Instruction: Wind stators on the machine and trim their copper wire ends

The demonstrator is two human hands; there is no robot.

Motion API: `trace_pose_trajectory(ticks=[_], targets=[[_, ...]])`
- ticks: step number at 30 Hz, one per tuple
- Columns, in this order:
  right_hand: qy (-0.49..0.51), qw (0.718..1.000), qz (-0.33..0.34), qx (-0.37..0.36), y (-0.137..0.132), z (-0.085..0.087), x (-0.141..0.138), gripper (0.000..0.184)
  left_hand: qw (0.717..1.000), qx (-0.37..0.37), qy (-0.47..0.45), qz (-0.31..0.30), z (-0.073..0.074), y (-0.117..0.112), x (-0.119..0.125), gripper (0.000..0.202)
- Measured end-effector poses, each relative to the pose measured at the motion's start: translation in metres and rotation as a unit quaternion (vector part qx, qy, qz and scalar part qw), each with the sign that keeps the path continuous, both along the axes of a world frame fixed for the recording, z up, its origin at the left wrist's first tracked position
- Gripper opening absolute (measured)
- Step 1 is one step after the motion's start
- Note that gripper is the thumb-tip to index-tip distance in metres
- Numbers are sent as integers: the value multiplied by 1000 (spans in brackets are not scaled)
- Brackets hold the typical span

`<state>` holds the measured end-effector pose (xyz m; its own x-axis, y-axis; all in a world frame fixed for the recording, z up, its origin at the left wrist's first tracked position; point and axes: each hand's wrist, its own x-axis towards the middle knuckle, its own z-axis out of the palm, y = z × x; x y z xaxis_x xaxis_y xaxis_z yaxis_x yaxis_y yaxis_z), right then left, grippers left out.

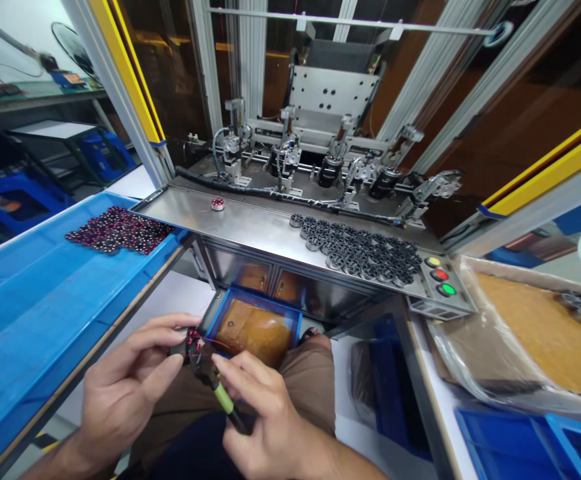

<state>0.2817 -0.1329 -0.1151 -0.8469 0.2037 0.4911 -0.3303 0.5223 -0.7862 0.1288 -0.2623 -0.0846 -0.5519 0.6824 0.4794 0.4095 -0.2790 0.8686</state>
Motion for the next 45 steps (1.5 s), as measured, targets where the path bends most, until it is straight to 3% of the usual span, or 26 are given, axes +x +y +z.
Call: trace_pose_trajectory(ticks=[8,15,22,28,33,35,39,45], targets=[[-25,998,-57,30,-1,7,5,79,1000,12,14,-2,-3,0,-1,36],[-9,1000,-22,2,-1,13,-3,80,1000,9,24,-8,-3,-3,1,37],[-4,1000,-21,6,-3,8,-2,85,999,7,25,-23,-2,-3,3,38],[-45,994,-100,1,3,8,5,77,997,5,72,-19,-6,-4,-6,34],[-92,987,-133,-28,8,10,14,72,987,39,158,-6,-12,-3,-18,64],[-106,984,-139,-30,7,14,19,69,978,37,204,23,-13,-2,-21,67],[-96,985,-131,-50,3,29,26,69,943,16,323,84,-9,-1,-20,51],[-109,986,-48,-118,0,45,30,76,885,-46,435,159,-12,-6,-18,44]])
